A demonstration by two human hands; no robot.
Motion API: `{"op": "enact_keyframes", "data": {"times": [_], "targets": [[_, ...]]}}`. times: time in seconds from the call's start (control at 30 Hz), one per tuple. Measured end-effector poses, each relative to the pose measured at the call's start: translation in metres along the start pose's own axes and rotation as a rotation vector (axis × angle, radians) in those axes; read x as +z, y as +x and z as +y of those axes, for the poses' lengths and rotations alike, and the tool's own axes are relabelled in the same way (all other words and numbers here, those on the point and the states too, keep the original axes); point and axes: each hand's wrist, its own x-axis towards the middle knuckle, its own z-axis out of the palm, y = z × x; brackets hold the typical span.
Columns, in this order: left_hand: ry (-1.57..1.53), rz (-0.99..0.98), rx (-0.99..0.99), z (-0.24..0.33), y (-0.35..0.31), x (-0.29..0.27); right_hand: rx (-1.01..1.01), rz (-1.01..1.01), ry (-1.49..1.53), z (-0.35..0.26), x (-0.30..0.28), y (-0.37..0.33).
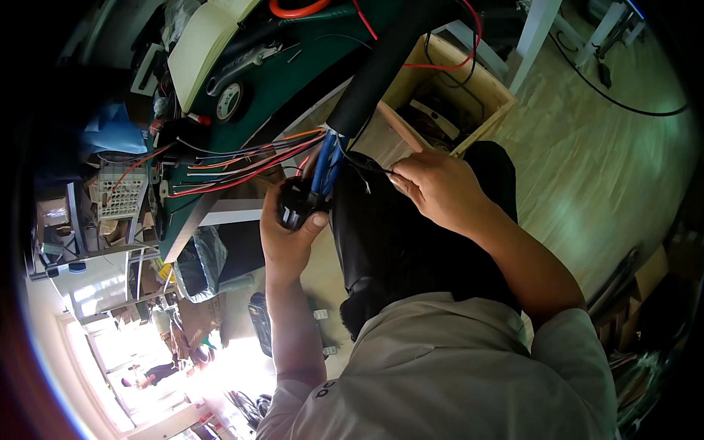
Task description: The person is assembling an electrical connector by inserting a bundle of multi-colored wires into a circular housing while seated at a workbench.
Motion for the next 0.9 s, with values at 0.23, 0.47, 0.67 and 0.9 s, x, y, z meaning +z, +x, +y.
{"op": "enact_keyframes", "data": {"times": [0.23,0.47,0.67,0.9], "targets": [[-0.001,-0.018,-0.042,0.031,-0.001,-0.011,0.000,0.611,-0.119,0.010,-0.007,0.024],[-0.093,-0.018,-0.108,0.056,-0.007,-0.014,-0.063,0.537,-0.160,0.006,-0.015,0.034],[0.002,-0.002,-0.152,0.079,-0.005,-0.030,0.368,0.070,1.064,-0.021,0.016,0.030],[0.015,-0.090,-0.208,0.083,0.003,-0.038,0.214,0.491,1.455,-0.049,0.013,0.055]]}}
